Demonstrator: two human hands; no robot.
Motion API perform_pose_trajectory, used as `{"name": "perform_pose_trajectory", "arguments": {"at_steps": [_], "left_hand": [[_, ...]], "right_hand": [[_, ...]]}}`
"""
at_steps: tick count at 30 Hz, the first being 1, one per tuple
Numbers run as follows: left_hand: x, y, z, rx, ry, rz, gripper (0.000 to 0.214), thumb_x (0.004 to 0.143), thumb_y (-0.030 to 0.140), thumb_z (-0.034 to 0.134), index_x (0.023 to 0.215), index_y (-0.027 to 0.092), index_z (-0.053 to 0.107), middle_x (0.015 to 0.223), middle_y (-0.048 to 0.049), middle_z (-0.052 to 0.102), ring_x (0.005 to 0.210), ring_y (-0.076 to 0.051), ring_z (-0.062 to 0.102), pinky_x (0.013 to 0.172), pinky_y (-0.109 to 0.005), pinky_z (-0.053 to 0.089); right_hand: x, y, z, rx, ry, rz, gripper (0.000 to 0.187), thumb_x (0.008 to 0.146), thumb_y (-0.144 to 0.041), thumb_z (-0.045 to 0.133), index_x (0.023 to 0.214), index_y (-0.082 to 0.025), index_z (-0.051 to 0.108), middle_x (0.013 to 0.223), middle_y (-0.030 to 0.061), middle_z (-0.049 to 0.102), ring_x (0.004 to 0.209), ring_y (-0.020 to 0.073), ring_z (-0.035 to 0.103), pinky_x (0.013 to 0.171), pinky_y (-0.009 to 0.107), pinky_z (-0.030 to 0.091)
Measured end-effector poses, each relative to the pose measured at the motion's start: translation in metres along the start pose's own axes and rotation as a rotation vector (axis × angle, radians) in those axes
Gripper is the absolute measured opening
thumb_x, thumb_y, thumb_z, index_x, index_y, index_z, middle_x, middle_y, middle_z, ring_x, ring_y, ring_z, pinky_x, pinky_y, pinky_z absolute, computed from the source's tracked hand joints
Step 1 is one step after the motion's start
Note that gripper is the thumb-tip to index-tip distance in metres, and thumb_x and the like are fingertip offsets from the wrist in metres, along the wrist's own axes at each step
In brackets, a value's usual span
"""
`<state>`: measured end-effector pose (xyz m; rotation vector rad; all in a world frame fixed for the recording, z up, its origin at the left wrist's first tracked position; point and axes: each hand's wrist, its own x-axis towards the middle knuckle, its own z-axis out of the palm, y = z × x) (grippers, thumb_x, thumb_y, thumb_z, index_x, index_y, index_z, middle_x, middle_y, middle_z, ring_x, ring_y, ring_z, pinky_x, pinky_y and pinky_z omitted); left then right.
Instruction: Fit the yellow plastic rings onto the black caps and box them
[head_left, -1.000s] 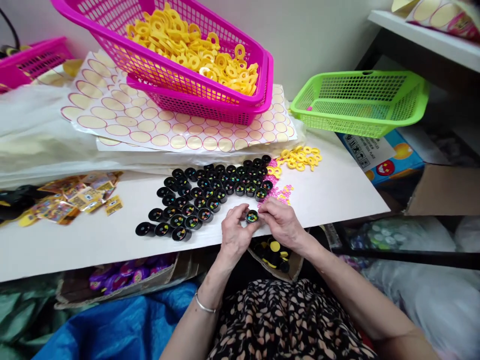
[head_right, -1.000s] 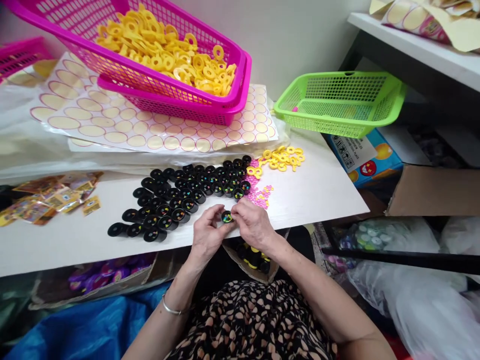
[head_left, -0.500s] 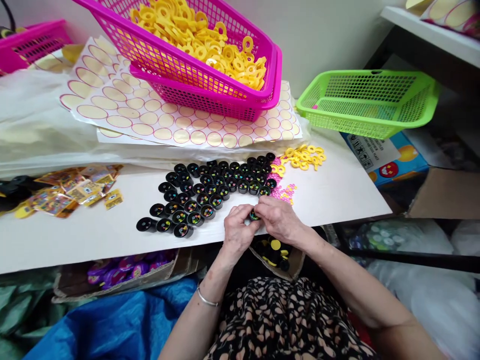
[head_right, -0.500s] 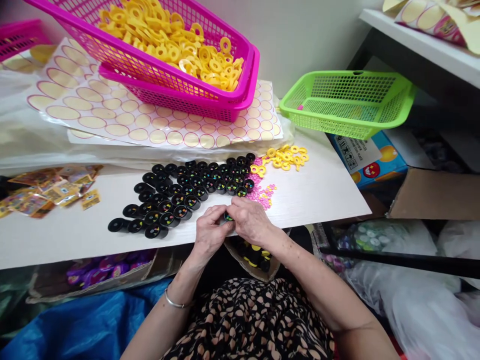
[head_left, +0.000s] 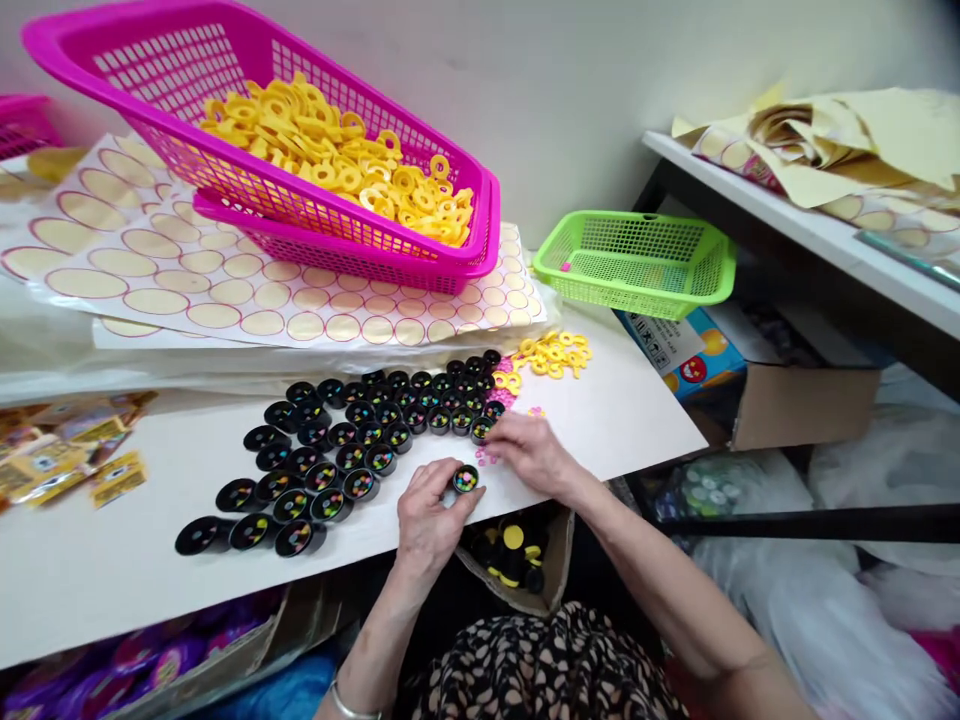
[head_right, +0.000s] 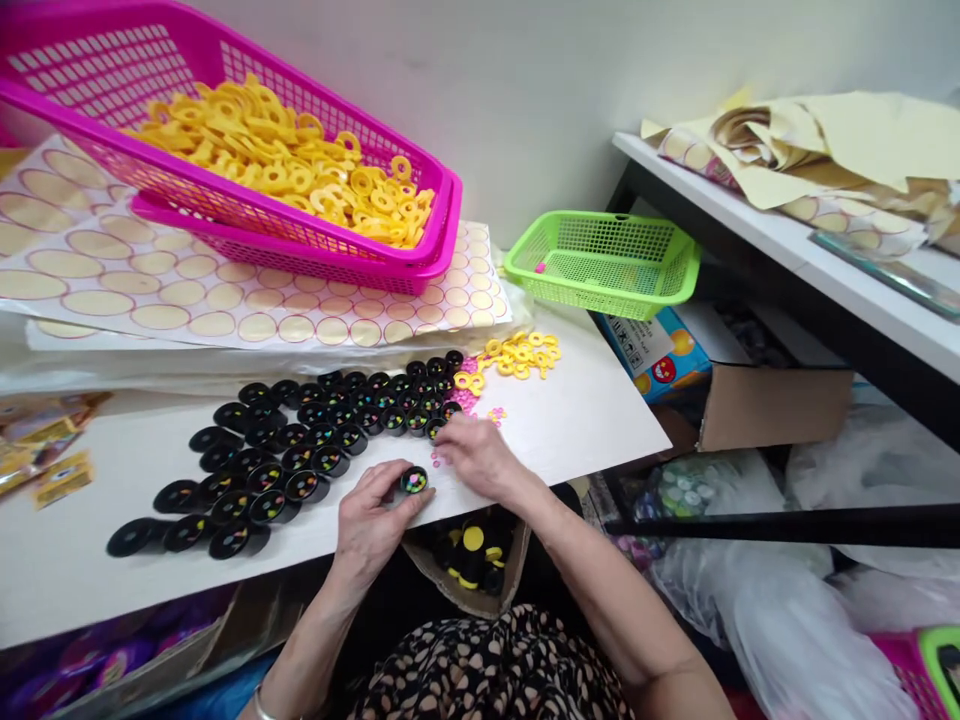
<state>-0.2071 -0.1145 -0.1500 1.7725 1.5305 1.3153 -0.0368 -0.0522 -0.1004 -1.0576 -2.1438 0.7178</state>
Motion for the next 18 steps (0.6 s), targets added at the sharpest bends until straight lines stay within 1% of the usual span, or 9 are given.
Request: {"name": "perform_pose_trajectory", "arguments": {"at_steps": [2, 3, 4, 5, 7, 9, 11, 15, 18], "left_hand": [[-0.001, -0.003, 0.002, 0.009, 0.013, 0.008, 0.027, 0.067, 0.029, 0.069, 0.092, 0.019, 0.063, 0.087, -0.0036, 0.065, 0.079, -0.017, 0.058, 0.069, -0.029, 0.048], [-0.001, -0.003, 0.003, 0.012, 0.018, 0.007, 0.028, 0.067, 0.029, 0.069, 0.092, 0.019, 0.063, 0.087, -0.0036, 0.065, 0.078, -0.017, 0.058, 0.069, -0.029, 0.048], [-0.001, -0.004, 0.003, 0.014, 0.02, 0.003, 0.028, 0.067, 0.03, 0.07, 0.092, 0.019, 0.063, 0.088, -0.0036, 0.065, 0.078, -0.017, 0.058, 0.069, -0.029, 0.048], [-0.001, -0.004, 0.004, 0.013, 0.02, -0.004, 0.029, 0.067, 0.03, 0.07, 0.092, 0.019, 0.063, 0.088, -0.0036, 0.065, 0.078, -0.017, 0.058, 0.069, -0.029, 0.048], [-0.002, -0.002, 0.004, 0.009, 0.017, -0.021, 0.029, 0.067, 0.03, 0.07, 0.093, 0.019, 0.063, 0.088, -0.0034, 0.065, 0.077, -0.017, 0.058, 0.068, -0.029, 0.048], [-0.002, 0.0, 0.004, 0.006, 0.014, -0.037, 0.03, 0.066, 0.029, 0.07, 0.093, 0.019, 0.063, 0.087, -0.0033, 0.064, 0.078, -0.017, 0.058, 0.067, -0.029, 0.048], [-0.002, 0.002, 0.003, 0.002, 0.013, -0.054, 0.03, 0.065, 0.028, 0.071, 0.093, 0.019, 0.063, 0.086, -0.0034, 0.064, 0.078, -0.017, 0.058, 0.066, -0.028, 0.048], [-0.002, 0.003, 0.001, -0.027, -0.006, -0.09, 0.039, 0.062, 0.026, 0.073, 0.098, 0.018, 0.063, 0.088, -0.0045, 0.064, 0.08, -0.018, 0.057, 0.062, -0.027, 0.047], [-0.004, 0.004, -0.004, -0.109, -0.027, -0.095, 0.053, 0.058, 0.024, 0.076, 0.108, 0.017, 0.06, 0.099, -0.0071, 0.062, 0.082, -0.017, 0.055, 0.059, -0.025, 0.046]], "right_hand": [[0.007, 0.024, -0.011, -0.01, 0.229, 0.12, 0.01, 0.078, -0.013, 0.051, 0.076, -0.018, 0.059, 0.071, 0.0002, 0.052, 0.069, 0.0136, 0.051, 0.065, 0.025, 0.04], [0.012, 0.035, -0.015, -0.051, 0.3, 0.165, 0.009, 0.076, -0.013, 0.052, 0.076, -0.018, 0.059, 0.072, 0.0004, 0.051, 0.068, 0.0139, 0.05, 0.065, 0.025, 0.04], [0.016, 0.045, -0.018, -0.098, 0.329, 0.199, 0.008, 0.074, -0.014, 0.053, 0.078, -0.018, 0.059, 0.074, 0.0005, 0.051, 0.067, 0.0137, 0.049, 0.064, 0.025, 0.039], [0.019, 0.052, -0.02, -0.149, 0.329, 0.224, 0.009, 0.073, -0.015, 0.054, 0.08, -0.018, 0.059, 0.075, 0.0006, 0.051, 0.065, 0.0135, 0.048, 0.063, 0.025, 0.039], [0.025, 0.06, -0.02, -0.257, 0.274, 0.266, 0.011, 0.073, -0.019, 0.054, 0.083, -0.018, 0.058, 0.078, 0.001, 0.052, 0.066, 0.0138, 0.047, 0.062, 0.025, 0.038], [0.028, 0.062, -0.017, -0.34, 0.221, 0.303, 0.009, 0.074, -0.02, 0.052, 0.08, -0.018, 0.058, 0.076, 0.0015, 0.053, 0.068, 0.015, 0.048, 0.063, 0.025, 0.036], [0.029, 0.061, -0.013, -0.365, 0.2, 0.321, 0.008, 0.075, -0.018, 0.049, 0.076, -0.018, 0.057, 0.074, 0.0024, 0.053, 0.07, 0.0161, 0.048, 0.063, 0.026, 0.035], [0.027, 0.059, -0.013, -0.298, 0.259, 0.313, 0.014, 0.078, -0.017, 0.043, 0.071, -0.017, 0.055, 0.074, 0.0043, 0.055, 0.073, 0.0169, 0.048, 0.067, 0.028, 0.036], [0.019, 0.053, -0.021, -0.24, 0.351, 0.316, 0.017, 0.08, -0.02, 0.039, 0.071, -0.017, 0.053, 0.072, 0.0033, 0.054, 0.071, 0.0158, 0.048, 0.068, 0.028, 0.038]]}}
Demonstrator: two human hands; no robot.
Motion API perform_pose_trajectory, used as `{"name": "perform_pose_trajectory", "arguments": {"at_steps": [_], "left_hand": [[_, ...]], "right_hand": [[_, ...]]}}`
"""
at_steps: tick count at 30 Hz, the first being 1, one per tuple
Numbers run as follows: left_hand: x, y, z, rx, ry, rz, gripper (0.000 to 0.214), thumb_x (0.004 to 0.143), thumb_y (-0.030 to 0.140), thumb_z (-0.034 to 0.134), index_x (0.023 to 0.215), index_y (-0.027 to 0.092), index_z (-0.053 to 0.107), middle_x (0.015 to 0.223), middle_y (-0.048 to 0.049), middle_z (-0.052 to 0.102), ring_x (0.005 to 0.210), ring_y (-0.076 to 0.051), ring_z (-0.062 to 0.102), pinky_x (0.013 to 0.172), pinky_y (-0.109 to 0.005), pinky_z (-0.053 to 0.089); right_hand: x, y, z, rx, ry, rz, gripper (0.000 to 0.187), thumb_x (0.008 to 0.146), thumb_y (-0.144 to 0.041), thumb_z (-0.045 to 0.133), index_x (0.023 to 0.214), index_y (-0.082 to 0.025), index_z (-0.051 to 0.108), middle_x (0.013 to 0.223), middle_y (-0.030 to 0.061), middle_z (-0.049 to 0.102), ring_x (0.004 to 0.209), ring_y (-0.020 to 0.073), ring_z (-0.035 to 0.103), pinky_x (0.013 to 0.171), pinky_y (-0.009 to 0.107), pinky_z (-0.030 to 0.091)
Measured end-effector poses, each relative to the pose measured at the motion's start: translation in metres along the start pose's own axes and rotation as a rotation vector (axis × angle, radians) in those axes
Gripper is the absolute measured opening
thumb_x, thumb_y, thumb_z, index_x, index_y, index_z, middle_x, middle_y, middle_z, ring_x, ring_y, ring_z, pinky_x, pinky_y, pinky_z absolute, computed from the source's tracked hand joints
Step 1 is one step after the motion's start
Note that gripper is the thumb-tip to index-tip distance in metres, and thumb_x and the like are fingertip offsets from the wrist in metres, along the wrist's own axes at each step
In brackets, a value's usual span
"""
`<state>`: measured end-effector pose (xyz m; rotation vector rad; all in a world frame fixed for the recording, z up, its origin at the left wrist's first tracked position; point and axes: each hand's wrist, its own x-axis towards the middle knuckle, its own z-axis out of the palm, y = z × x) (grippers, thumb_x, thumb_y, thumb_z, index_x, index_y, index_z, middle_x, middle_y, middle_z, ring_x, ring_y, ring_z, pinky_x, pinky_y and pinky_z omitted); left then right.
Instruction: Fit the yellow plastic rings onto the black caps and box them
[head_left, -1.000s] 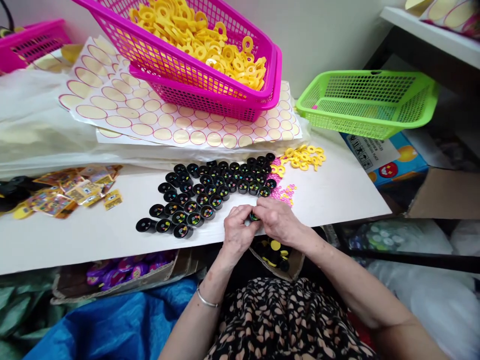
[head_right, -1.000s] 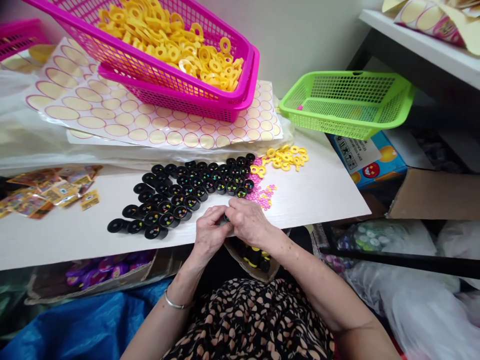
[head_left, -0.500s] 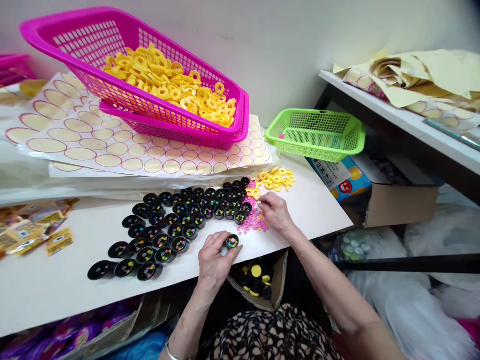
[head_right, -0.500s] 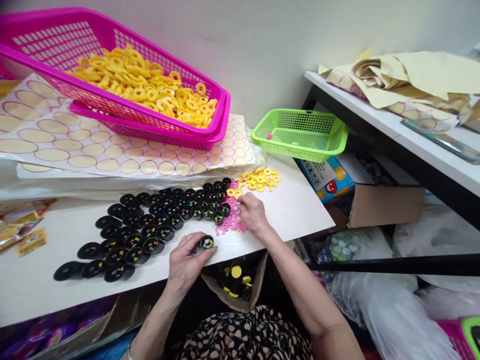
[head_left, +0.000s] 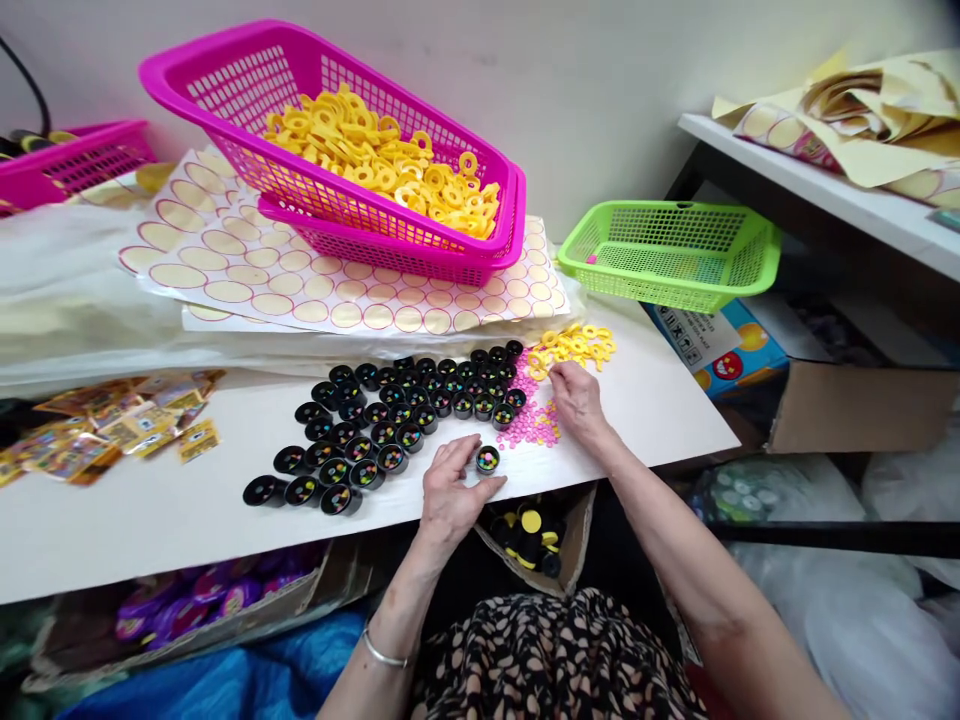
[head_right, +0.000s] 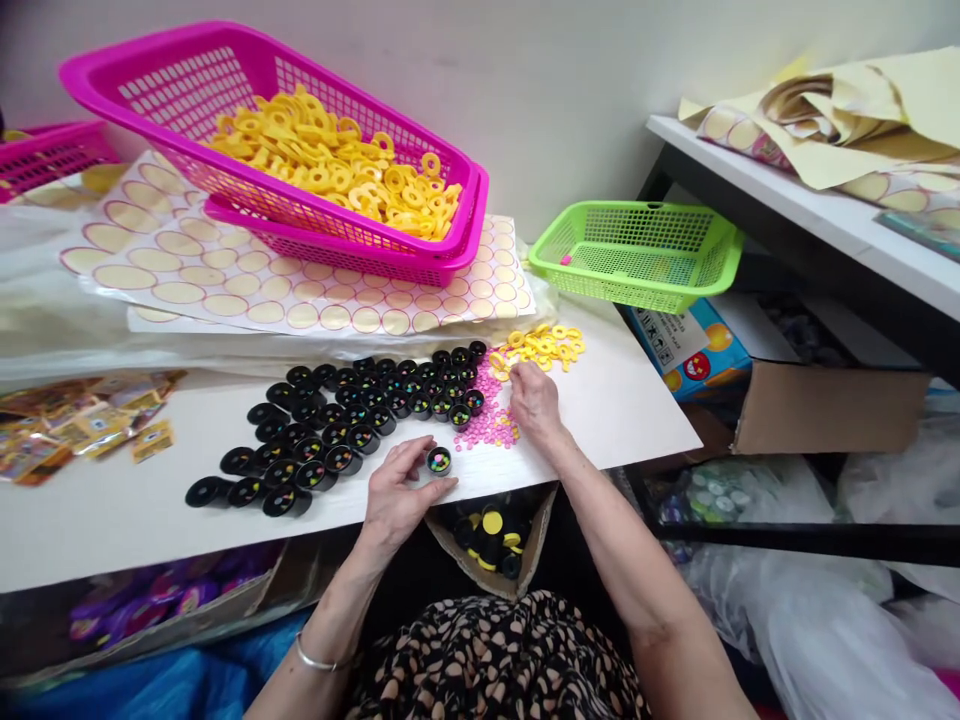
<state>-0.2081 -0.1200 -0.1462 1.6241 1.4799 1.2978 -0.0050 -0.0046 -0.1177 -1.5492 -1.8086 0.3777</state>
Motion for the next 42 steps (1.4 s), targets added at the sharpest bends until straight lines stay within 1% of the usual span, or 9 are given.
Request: {"name": "perform_pose_trajectory", "arguments": {"at_steps": [3, 6, 10, 13, 18, 22, 29, 36, 42], "left_hand": [[-0.005, 0.009, -0.006, -0.128, 0.109, 0.011, 0.05, 0.06, 0.023, 0.075, 0.108, 0.018, 0.06, 0.105, -0.0076, 0.06, 0.077, -0.013, 0.053, 0.061, -0.024, 0.046], [-0.011, 0.029, -0.009, -0.293, 0.264, -0.082, 0.035, 0.068, 0.024, 0.07, 0.102, 0.019, 0.064, 0.091, -0.0043, 0.063, 0.073, -0.011, 0.054, 0.066, -0.023, 0.046], [-0.011, 0.052, -0.01, -0.57, 0.151, -0.411, 0.027, 0.07, 0.032, 0.068, 0.092, 0.016, 0.069, 0.077, -0.0033, 0.066, 0.062, -0.008, 0.053, 0.056, -0.02, 0.043], [-0.009, 0.056, -0.009, -0.663, 0.045, -0.537, 0.027, 0.063, 0.03, 0.074, 0.083, 0.012, 0.071, 0.066, -0.002, 0.064, 0.05, -0.005, 0.046, 0.044, -0.016, 0.034], [-0.015, 0.055, -0.008, -0.711, 0.099, -0.647, 0.025, 0.057, 0.026, 0.077, 0.077, 0.011, 0.07, 0.057, -0.0003, 0.061, 0.043, -0.003, 0.041, 0.039, -0.016, 0.028], [-0.023, 0.057, -0.005, -0.724, 0.086, -0.68, 0.026, 0.057, 0.026, 0.077, 0.076, 0.011, 0.07, 0.059, -0.0018, 0.063, 0.046, -0.005, 0.044, 0.041, -0.016, 0.031], [-0.012, 0.037, -0.005, -0.622, 0.294, -0.502, 0.025, 0.066, 0.031, 0.07, 0.083, 0.012, 0.068, 0.068, -0.0005, 0.059, 0.051, -0.004, 0.045, 0.045, -0.016, 0.034], [0.001, 0.022, 0.004, -0.428, 0.164, -0.453, 0.026, 0.072, 0.037, 0.063, 0.076, 0.012, 0.069, 0.072, -0.0021, 0.058, 0.058, -0.008, 0.05, 0.051, -0.02, 0.041], [0.005, 0.024, 0.007, -0.311, 0.098, -0.348, 0.021, 0.075, 0.033, 0.061, 0.075, 0.015, 0.071, 0.077, -0.0045, 0.063, 0.076, -0.014, 0.058, 0.07, -0.024, 0.045]], "right_hand": [[-0.02, -0.014, -0.019, 0.315, -0.042, 0.15, 0.014, 0.077, -0.025, 0.045, 0.068, -0.017, 0.053, 0.062, -0.0006, 0.051, 0.058, 0.0124, 0.045, 0.057, 0.025, 0.036], [-0.05, -0.038, -0.035, 0.806, -0.339, 0.415, 0.01, 0.067, -0.025, 0.058, 0.067, -0.015, 0.056, 0.057, -0.002, 0.053, 0.048, 0.0082, 0.039, 0.048, 0.022, 0.029], [-0.085, -0.065, -0.041, 1.021, -0.632, 0.582, 0.011, 0.065, -0.023, 0.063, 0.067, -0.014, 0.058, 0.056, -0.0011, 0.054, 0.044, 0.0063, 0.038, 0.045, 0.021, 0.024], [-0.098, -0.074, -0.036, 0.917, -0.661, 0.522, 0.013, 0.071, -0.027, 0.06, 0.071, -0.014, 0.059, 0.058, -0.0008, 0.053, 0.048, 0.0076, 0.04, 0.046, 0.021, 0.029], [-0.108, -0.084, -0.027, 0.48, -0.442, -0.05, 0.033, 0.074, -0.027, 0.064, 0.105, -0.019, 0.054, 0.091, 0.0051, 0.055, 0.08, 0.016, 0.05, 0.071, 0.029, 0.043], [-0.112, -0.087, -0.021, 0.301, -0.463, -0.278, 0.017, 0.084, -0.023, 0.053, 0.1, -0.018, 0.054, 0.089, 0.0065, 0.055, 0.083, 0.0179, 0.05, 0.074, 0.031, 0.044], [-0.096, -0.081, -0.006, 0.096, -0.302, -0.278, 0.022, 0.084, -0.03, 0.054, 0.101, -0.017, 0.054, 0.1, 0.0097, 0.053, 0.093, 0.0209, 0.049, 0.079, 0.033, 0.043], [-0.085, -0.081, 0.004, -0.012, -0.398, -0.244, 0.013, 0.081, -0.025, 0.055, 0.093, -0.018, 0.057, 0.093, 0.0057, 0.052, 0.087, 0.0181, 0.049, 0.075, 0.029, 0.042], [-0.085, -0.08, 0.005, 0.193, -0.44, -0.141, 0.011, 0.079, -0.02, 0.057, 0.089, -0.019, 0.061, 0.084, 0.0013, 0.051, 0.075, 0.0135, 0.051, 0.069, 0.026, 0.042]]}}
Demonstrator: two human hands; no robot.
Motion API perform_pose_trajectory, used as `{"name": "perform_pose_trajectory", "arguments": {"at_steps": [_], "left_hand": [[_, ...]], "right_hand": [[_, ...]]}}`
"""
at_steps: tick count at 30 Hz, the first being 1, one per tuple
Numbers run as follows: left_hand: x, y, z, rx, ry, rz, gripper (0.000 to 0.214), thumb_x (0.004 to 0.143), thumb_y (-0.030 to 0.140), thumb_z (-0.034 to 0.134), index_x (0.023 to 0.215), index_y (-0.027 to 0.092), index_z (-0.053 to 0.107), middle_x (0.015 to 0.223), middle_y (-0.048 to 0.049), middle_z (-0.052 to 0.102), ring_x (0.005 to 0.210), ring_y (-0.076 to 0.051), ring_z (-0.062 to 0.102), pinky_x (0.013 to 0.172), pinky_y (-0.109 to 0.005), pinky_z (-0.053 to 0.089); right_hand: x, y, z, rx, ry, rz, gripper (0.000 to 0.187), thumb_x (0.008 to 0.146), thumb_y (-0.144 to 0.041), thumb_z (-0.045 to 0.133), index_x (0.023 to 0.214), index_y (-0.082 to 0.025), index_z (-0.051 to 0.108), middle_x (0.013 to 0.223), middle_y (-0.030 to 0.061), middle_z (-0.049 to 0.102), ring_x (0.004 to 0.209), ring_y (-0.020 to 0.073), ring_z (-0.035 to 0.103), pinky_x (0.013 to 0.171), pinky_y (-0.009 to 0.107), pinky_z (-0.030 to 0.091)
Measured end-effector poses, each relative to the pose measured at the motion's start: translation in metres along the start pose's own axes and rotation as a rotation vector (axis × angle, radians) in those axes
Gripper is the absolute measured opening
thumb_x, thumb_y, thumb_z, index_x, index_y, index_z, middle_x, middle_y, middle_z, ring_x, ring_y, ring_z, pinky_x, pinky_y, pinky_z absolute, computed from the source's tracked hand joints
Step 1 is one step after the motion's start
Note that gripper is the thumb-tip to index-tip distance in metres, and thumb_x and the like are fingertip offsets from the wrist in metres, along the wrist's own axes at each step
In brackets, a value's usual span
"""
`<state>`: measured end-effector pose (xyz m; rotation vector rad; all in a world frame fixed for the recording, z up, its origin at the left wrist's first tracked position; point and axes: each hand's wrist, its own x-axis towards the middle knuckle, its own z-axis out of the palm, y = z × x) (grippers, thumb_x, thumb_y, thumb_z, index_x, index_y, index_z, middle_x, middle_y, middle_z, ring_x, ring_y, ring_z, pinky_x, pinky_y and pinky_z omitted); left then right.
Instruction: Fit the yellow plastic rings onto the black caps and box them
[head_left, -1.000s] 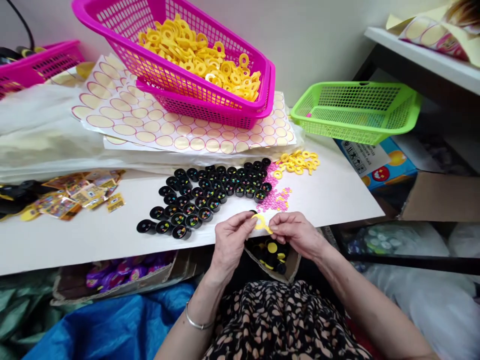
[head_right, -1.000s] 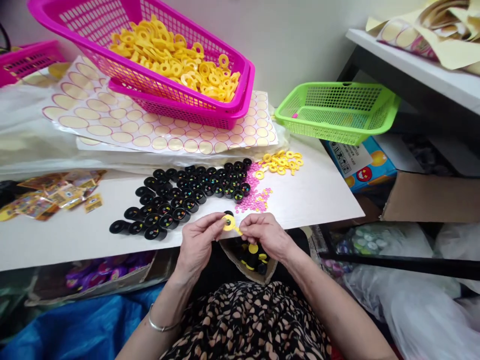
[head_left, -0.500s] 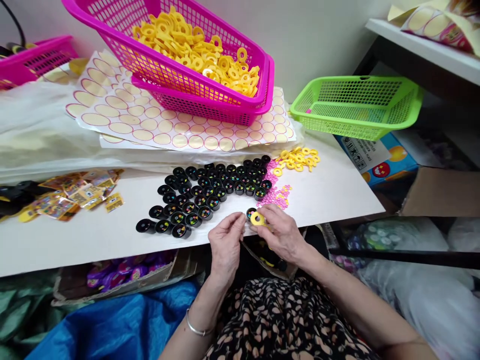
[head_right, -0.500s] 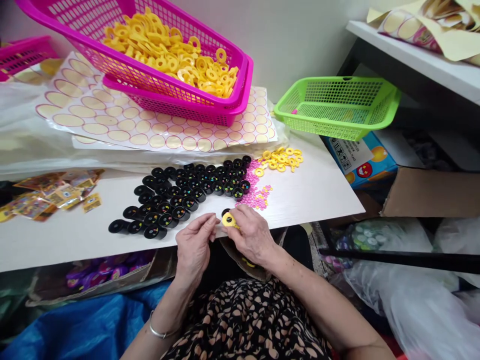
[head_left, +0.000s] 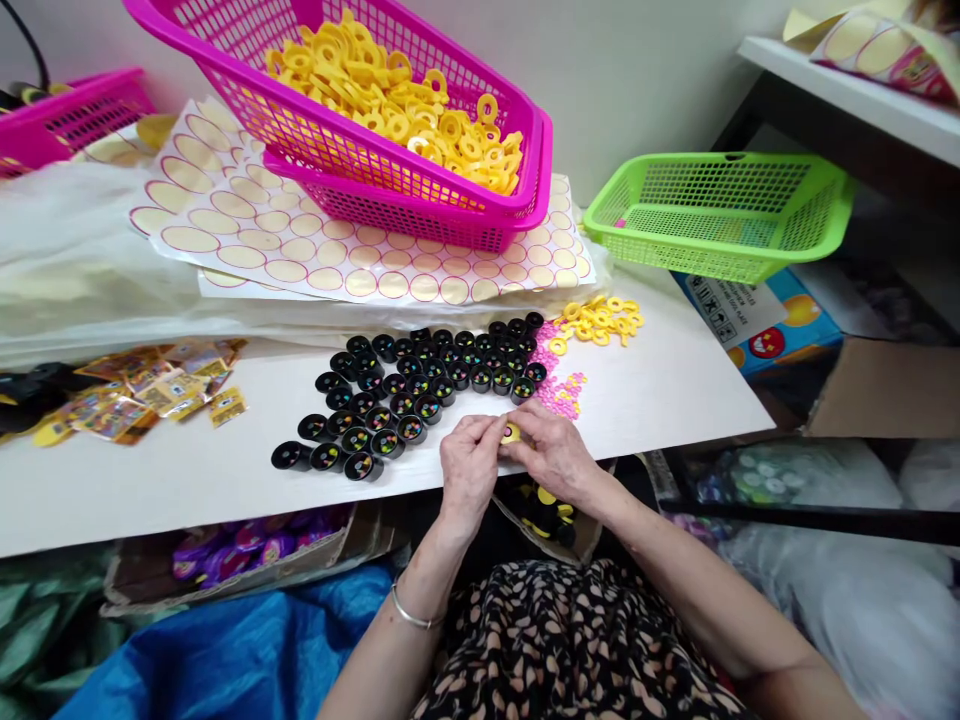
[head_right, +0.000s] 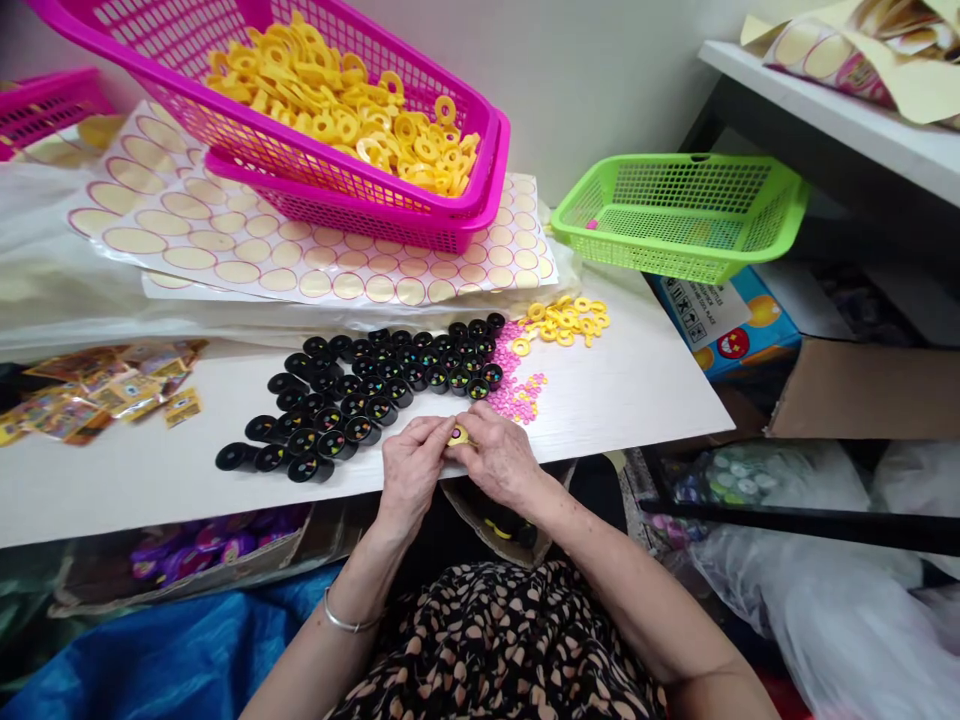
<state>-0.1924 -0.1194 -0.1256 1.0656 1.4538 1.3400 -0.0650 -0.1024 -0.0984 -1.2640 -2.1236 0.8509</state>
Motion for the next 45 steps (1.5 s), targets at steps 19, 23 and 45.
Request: {"name": "perform_pose_trajectory", "arguments": {"at_steps": [19, 23, 45], "left_hand": [[-0.004, -0.005, 0.008, -0.064, 0.076, 0.025, 0.016, 0.075, 0.029, 0.063, 0.071, 0.015, 0.067, 0.079, -0.0029, 0.059, 0.075, -0.012, 0.056, 0.068, -0.022, 0.045], [-0.004, -0.005, 0.009, -0.055, 0.091, 0.033, 0.015, 0.075, 0.029, 0.063, 0.071, 0.014, 0.066, 0.077, -0.0025, 0.059, 0.073, -0.012, 0.055, 0.067, -0.021, 0.045], [0.009, -0.006, 0.012, -0.201, 0.093, -0.197, 0.022, 0.063, 0.031, 0.07, 0.062, 0.012, 0.059, 0.053, 0.004, 0.052, 0.046, -0.006, 0.043, 0.044, -0.017, 0.034]], "right_hand": [[0.001, 0.002, 0.027, 0.763, 0.149, 0.426, 0.026, 0.084, -0.041, 0.047, 0.076, -0.017, 0.054, 0.046, -0.0063, 0.047, 0.035, 0.0071, 0.045, 0.035, 0.017, 0.036], [0.002, 0.003, 0.027, 0.771, 0.144, 0.446, 0.026, 0.083, -0.04, 0.048, 0.073, -0.017, 0.054, 0.046, -0.0061, 0.048, 0.035, 0.0071, 0.046, 0.034, 0.016, 0.035], [0.007, 0.006, 0.035, 1.005, 0.187, 0.568, 0.02, 0.074, -0.035, 0.057, 0.069, -0.016, 0.056, 0.043, -0.0054, 0.051, 0.032, 0.0072, 0.046, 0.031, 0.016, 0.036]]}}
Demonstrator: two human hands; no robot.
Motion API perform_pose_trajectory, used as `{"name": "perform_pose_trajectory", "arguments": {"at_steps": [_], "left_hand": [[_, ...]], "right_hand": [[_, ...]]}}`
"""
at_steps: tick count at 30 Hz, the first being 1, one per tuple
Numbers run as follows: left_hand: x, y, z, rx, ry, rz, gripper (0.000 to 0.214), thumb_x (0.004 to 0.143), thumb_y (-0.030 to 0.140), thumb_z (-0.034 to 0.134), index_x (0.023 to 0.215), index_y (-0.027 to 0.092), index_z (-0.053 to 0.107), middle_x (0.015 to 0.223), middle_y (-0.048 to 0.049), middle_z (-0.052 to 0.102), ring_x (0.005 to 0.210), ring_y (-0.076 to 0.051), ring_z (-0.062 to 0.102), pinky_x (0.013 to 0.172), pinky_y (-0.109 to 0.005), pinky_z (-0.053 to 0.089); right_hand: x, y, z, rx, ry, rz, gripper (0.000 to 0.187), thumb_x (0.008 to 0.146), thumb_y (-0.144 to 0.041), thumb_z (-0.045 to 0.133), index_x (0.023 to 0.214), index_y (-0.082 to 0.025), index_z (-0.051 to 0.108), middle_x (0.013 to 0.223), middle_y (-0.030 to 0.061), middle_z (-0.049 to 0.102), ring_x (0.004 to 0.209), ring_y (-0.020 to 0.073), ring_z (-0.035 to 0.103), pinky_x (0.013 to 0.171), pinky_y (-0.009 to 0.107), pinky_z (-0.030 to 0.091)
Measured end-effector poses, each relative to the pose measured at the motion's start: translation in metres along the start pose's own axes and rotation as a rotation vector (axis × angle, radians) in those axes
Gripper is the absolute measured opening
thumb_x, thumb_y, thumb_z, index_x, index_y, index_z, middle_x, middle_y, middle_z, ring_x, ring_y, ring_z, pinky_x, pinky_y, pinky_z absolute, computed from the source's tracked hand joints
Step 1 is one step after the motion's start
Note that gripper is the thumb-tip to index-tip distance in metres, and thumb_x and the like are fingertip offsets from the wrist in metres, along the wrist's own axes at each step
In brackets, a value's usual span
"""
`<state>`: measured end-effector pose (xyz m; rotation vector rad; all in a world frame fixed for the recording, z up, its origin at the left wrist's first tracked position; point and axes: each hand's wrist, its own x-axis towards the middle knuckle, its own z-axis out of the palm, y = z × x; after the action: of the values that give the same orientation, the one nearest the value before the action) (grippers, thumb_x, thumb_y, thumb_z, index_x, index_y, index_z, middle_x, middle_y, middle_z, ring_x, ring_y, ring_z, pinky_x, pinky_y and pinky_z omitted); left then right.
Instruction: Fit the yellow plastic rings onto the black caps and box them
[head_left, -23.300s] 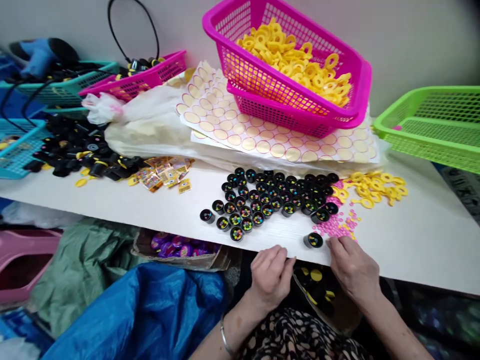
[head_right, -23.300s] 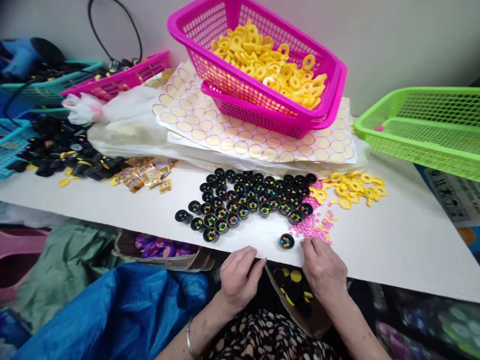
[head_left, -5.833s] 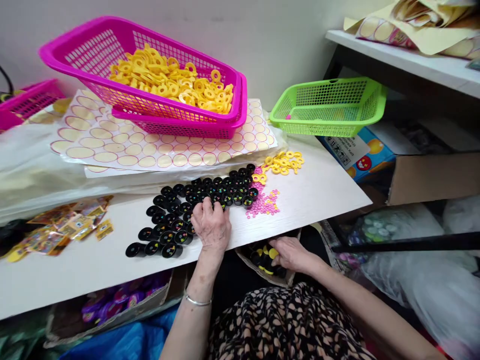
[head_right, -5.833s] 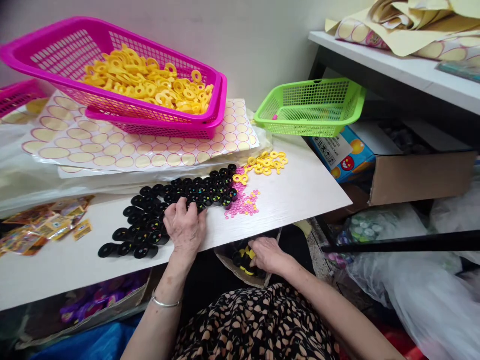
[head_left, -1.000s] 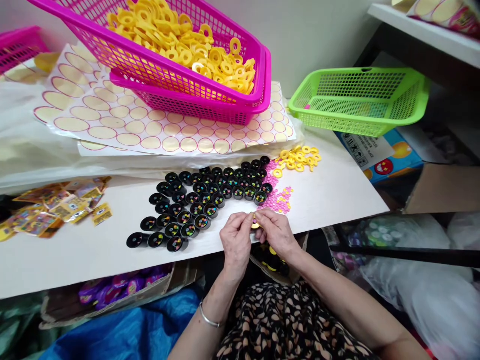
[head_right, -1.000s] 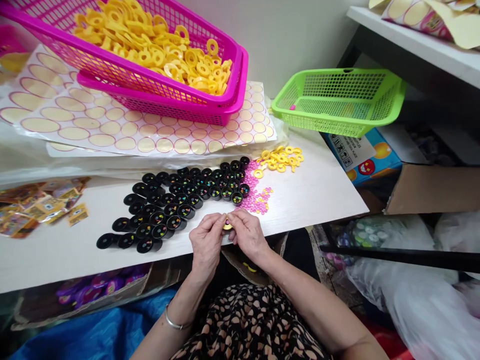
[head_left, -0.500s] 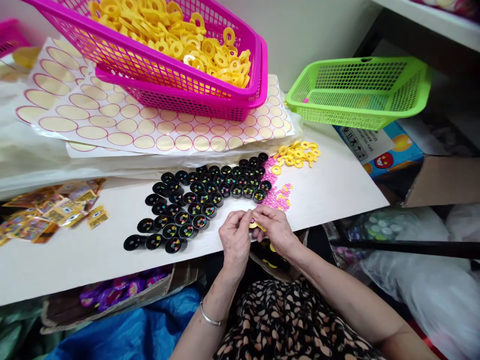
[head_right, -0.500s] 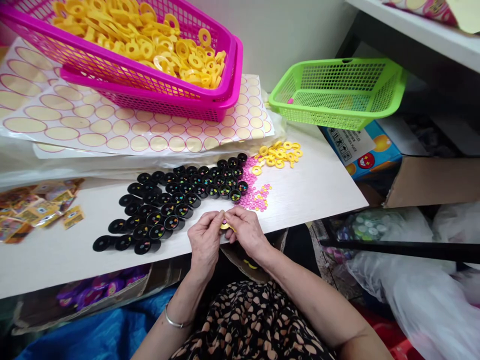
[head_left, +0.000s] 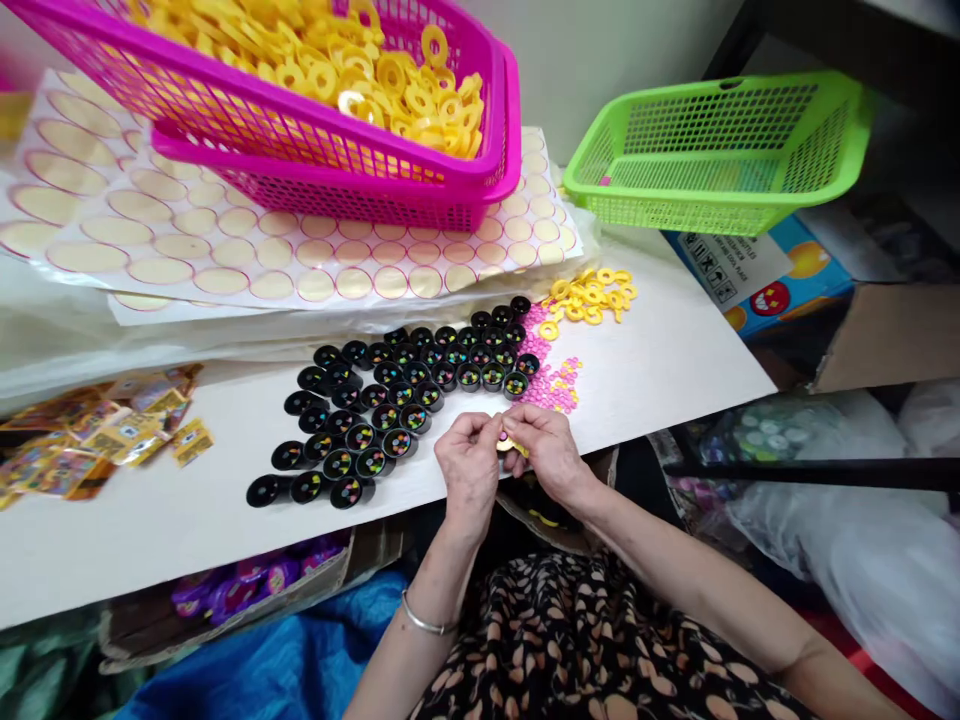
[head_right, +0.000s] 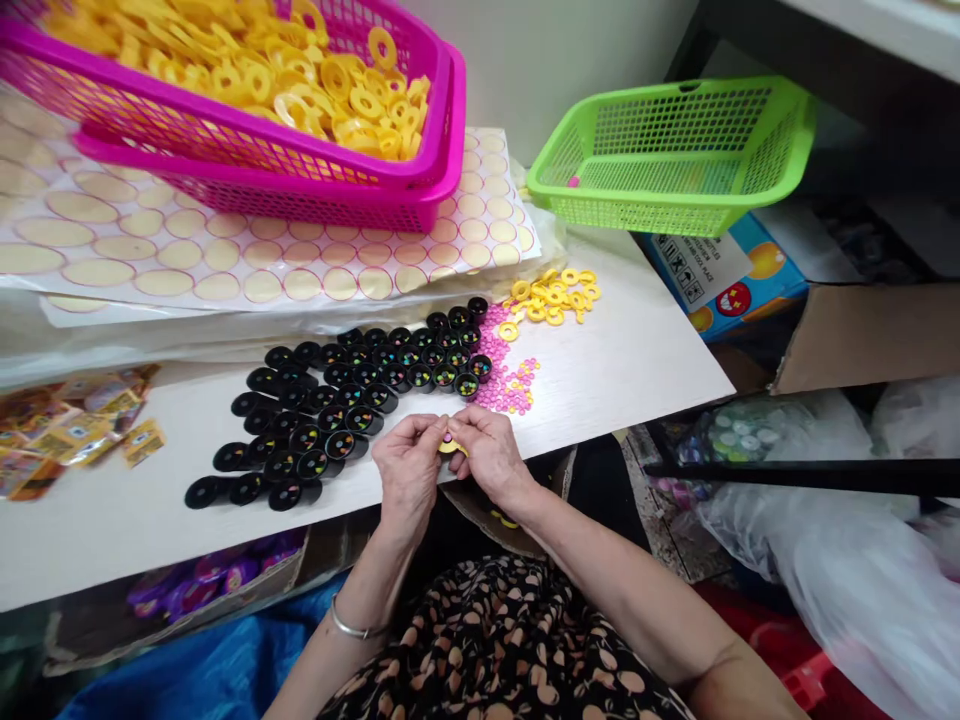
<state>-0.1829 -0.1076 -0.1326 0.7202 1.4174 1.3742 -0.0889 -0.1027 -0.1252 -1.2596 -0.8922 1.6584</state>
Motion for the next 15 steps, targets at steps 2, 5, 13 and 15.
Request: {"name": "perform_pose_trajectory", "arguments": {"at_steps": [2, 5, 13, 15], "left_hand": [[0.0, -0.002, -0.003, 0.011, -0.033, 0.023, 0.022, 0.065, 0.031, 0.069, 0.062, 0.012, 0.06, 0.055, 0.0034, 0.053, 0.05, -0.007, 0.046, 0.048, -0.018, 0.037], [-0.001, -0.001, -0.011, 0.046, -0.083, 0.08, 0.022, 0.069, 0.034, 0.066, 0.069, 0.013, 0.063, 0.065, 0.0002, 0.056, 0.057, -0.009, 0.049, 0.053, -0.02, 0.041], [-0.007, 0.009, -0.033, 0.176, -0.445, 0.268, 0.043, 0.056, 0.022, 0.076, 0.098, 0.018, 0.065, 0.098, -0.0046, 0.055, 0.074, -0.011, 0.052, 0.066, -0.024, 0.044], [-0.007, 0.01, -0.033, 0.244, -0.455, 0.31, 0.035, 0.057, 0.021, 0.076, 0.09, 0.017, 0.067, 0.091, -0.0038, 0.056, 0.076, -0.013, 0.052, 0.066, -0.023, 0.043]], "right_hand": [[-0.002, -0.003, 0.001, -0.012, -0.006, 0.008, 0.022, 0.073, -0.037, 0.058, 0.069, -0.016, 0.055, 0.043, -0.0056, 0.051, 0.032, 0.0073, 0.046, 0.031, 0.016, 0.035], [-0.005, -0.006, 0.002, -0.023, -0.042, -0.001, 0.026, 0.072, -0.042, 0.059, 0.071, -0.016, 0.054, 0.047, -0.0054, 0.053, 0.035, 0.0075, 0.049, 0.033, 0.016, 0.038], [-0.008, -0.001, -0.007, -0.099, -0.148, -0.121, 0.028, 0.078, -0.042, 0.056, 0.076, -0.014, 0.059, 0.051, -0.0043, 0.053, 0.037, 0.0056, 0.045, 0.036, 0.016, 0.037], [-0.011, -0.004, -0.012, -0.083, -0.18, -0.13, 0.03, 0.079, -0.043, 0.056, 0.078, -0.014, 0.061, 0.056, -0.003, 0.055, 0.04, 0.0055, 0.046, 0.038, 0.017, 0.038]]}}
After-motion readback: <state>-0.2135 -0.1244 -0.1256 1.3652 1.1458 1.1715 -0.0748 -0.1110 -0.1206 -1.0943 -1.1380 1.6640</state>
